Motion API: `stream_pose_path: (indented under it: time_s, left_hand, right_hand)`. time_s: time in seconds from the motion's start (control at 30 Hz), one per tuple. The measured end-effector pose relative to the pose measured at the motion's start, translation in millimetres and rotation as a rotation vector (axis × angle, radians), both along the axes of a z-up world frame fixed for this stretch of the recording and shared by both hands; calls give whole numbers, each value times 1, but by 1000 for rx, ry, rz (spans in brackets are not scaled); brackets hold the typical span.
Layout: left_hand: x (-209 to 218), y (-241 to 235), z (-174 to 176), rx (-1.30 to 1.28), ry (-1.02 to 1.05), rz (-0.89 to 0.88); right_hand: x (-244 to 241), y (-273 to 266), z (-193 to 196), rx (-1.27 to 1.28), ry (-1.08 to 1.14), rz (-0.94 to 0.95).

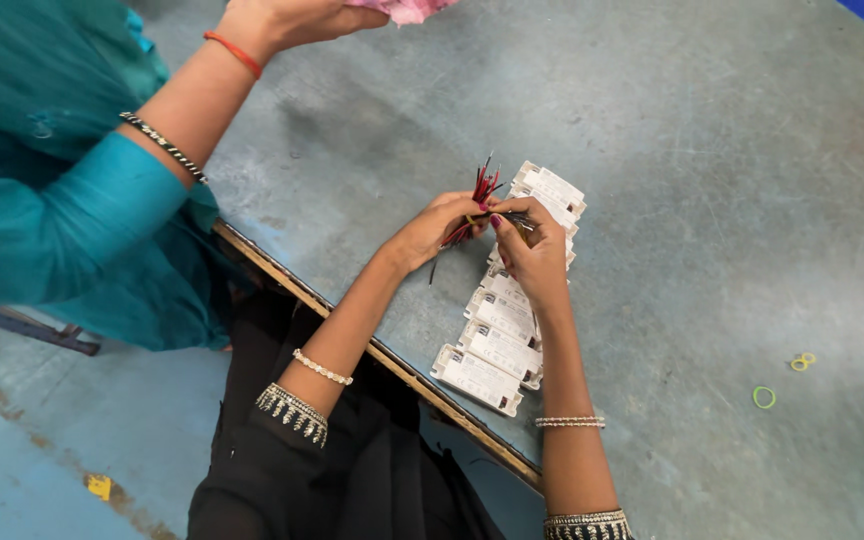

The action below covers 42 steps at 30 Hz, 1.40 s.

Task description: The person uses a screwdriver to attach red and black wires to a row of white plastic electrical components on a workbench. They repeatedly insert wire ends into terminals and tighten screws to secure them.

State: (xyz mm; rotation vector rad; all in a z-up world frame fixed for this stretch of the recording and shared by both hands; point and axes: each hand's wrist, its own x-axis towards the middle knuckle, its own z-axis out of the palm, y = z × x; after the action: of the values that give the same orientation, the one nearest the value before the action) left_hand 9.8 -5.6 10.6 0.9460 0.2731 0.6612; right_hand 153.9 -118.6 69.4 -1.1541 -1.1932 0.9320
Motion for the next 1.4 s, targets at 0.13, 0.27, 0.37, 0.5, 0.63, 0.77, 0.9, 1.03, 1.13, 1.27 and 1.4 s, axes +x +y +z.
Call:
stream_pose_path:
  time_s: [0.13,0.27,0.37,0.5,0.63,0.77,0.9,1.03,1.13,1.27,1.4]
  left_hand:
    - [1,3,-7,7,-7,-9]
    - [2,5,-16,-52,7,-23]
    - [7,5,-20,-81,-25,-22]
    - [9,7,-23,-39,-57,43]
    - [12,7,-22,95,13,86]
    - [14,4,-18,174,-29,69]
    - [8,9,-15,387,304,348]
    - [-2,27,-18,204,-55,289]
    - [-5,28,-23,202,-117,234]
    - [2,17,-19,181,-50,187]
    - [-1,10,-12,152,-53,93]
  right_hand:
    - [-1,-1,2,-4,-27,5]
    - [-4,-2,4,-19,-38,1]
    - [-4,-2,4,5,-44,3]
    - [-6,-1,2,22,-55,-3]
    - [-9,0,1,76,-78,-12]
    - [-7,0,2,66,-50,-102]
    - [23,-11,16,179,104,-220]
    - [64,-26,37,197,311,-303]
    - [62,-22,32,46,282,-180]
    - [32,-10,18,-217,114,-6]
    - [13,-4,14,-226,130,82]
